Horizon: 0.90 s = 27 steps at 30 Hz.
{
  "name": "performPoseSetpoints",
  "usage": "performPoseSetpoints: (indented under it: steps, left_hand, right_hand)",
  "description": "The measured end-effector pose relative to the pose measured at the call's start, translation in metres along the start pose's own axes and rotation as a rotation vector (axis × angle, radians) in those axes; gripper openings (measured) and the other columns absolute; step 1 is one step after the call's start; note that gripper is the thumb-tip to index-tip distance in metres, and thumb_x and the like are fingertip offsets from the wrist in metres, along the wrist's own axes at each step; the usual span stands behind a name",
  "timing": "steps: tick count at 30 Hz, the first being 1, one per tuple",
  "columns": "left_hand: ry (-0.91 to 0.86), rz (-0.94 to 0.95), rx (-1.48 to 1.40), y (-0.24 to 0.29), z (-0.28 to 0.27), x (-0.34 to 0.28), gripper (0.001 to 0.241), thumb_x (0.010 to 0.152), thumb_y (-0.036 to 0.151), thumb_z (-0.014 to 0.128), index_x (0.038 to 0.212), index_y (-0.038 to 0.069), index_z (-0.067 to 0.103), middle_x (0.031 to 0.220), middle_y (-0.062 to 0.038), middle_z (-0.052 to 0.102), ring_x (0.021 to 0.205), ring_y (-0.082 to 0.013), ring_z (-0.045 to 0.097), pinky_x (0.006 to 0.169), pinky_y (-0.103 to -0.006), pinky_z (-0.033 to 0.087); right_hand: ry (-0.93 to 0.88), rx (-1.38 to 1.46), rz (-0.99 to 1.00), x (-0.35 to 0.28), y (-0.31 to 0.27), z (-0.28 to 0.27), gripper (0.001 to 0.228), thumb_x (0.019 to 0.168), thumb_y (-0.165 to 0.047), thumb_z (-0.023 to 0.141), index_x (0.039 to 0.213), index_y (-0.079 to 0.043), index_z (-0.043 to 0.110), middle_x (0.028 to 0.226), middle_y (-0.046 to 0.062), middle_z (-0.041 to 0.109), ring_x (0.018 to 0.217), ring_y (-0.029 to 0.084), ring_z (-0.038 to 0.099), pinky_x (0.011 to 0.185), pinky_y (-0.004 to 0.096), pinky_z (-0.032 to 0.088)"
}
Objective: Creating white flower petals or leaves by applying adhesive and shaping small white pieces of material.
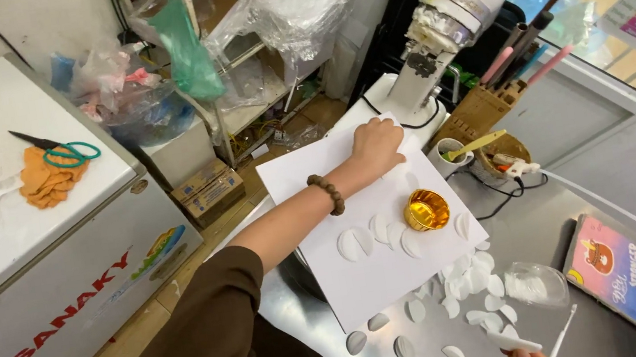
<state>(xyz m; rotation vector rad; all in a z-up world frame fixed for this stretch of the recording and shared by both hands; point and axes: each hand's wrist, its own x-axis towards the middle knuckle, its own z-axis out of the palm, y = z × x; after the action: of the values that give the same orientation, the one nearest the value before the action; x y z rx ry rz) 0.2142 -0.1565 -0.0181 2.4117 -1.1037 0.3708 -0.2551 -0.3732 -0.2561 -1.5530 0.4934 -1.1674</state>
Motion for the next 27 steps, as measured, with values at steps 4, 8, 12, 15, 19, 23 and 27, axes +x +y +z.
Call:
performPoseSetpoints:
  steps: [4,8,12,15,19,23,27]
  left_hand:
    - [-0.136,-0.079,-0.071,0.001,0.0,-0.001,0.024,0.068,0.03,0.089,0.072,0.011,0.076,0.085,-0.006,0.072,0.092,-0.0266,0.069,0.077,-0.0408,0.056]
    - [-0.116,-0.04,-0.104,0.0,-0.006,-0.007,0.022,0.076,0.028,0.086,0.071,0.009,0.076,0.077,-0.009,0.073,0.084,-0.0274,0.07,0.077,-0.0415,0.055]
    - [-0.031,0.053,-0.121,-0.003,-0.01,-0.02,0.024,0.075,0.027,0.086,0.069,0.006,0.076,0.077,-0.012,0.073,0.08,-0.0303,0.068,0.074,-0.0431,0.054]
    - [-0.05,0.033,-0.282,-0.008,-0.022,-0.034,0.022,0.078,0.026,0.083,0.071,0.007,0.076,0.076,-0.011,0.074,0.08,-0.0292,0.068,0.076,-0.0415,0.054]
    - [-0.201,-0.091,-0.354,-0.003,-0.069,-0.062,0.024,0.086,0.029,0.08,0.077,0.006,0.075,0.08,-0.011,0.073,0.078,-0.0258,0.069,0.073,-0.0388,0.053]
    - [-0.055,-0.073,-0.476,0.017,-0.102,-0.099,0.021,0.084,0.025,0.079,0.077,0.007,0.073,0.085,-0.004,0.071,0.075,-0.0207,0.067,0.07,-0.035,0.053]
    - [0.259,0.02,-0.411,0.022,-0.115,-0.12,0.023,0.084,0.023,0.08,0.077,0.006,0.067,0.089,-0.003,0.065,0.079,-0.0214,0.067,0.071,-0.0352,0.054]
  right_hand:
    - [0.057,-0.06,-0.044,-0.006,-0.009,-0.031,0.04,0.119,-0.019,0.06,0.112,0.02,0.058,0.094,0.025,0.068,0.09,0.026,0.072,0.097,0.039,0.06]
    - [0.108,-0.219,0.168,-0.001,-0.024,-0.043,0.043,0.117,-0.022,0.06,0.114,0.021,0.058,0.089,0.03,0.067,0.072,0.028,0.067,0.074,0.037,0.056]
    - [0.142,-0.075,-0.052,-0.002,-0.059,-0.006,0.04,0.12,-0.021,0.061,0.121,0.019,0.054,0.103,0.03,0.066,0.095,0.028,0.073,0.087,0.034,0.061]
    - [0.124,-0.018,-0.057,-0.002,-0.08,0.008,0.034,0.119,-0.015,0.063,0.122,0.015,0.048,0.109,0.029,0.065,0.1,0.03,0.071,0.095,0.038,0.061]
    - [-0.1,-0.18,0.303,0.002,-0.088,0.038,0.026,0.108,-0.012,0.061,0.108,0.014,0.062,0.091,0.03,0.07,0.09,0.034,0.074,0.082,0.04,0.063]
    - [0.005,0.169,0.15,-0.004,-0.156,0.13,0.009,0.104,0.003,0.061,0.111,0.003,0.055,0.095,0.024,0.068,0.094,0.031,0.075,0.084,0.043,0.065]
    - [-0.146,0.349,0.161,-0.001,-0.193,0.176,0.012,0.097,0.014,0.063,0.105,0.006,0.064,0.091,0.023,0.07,0.093,0.027,0.074,0.088,0.042,0.064]
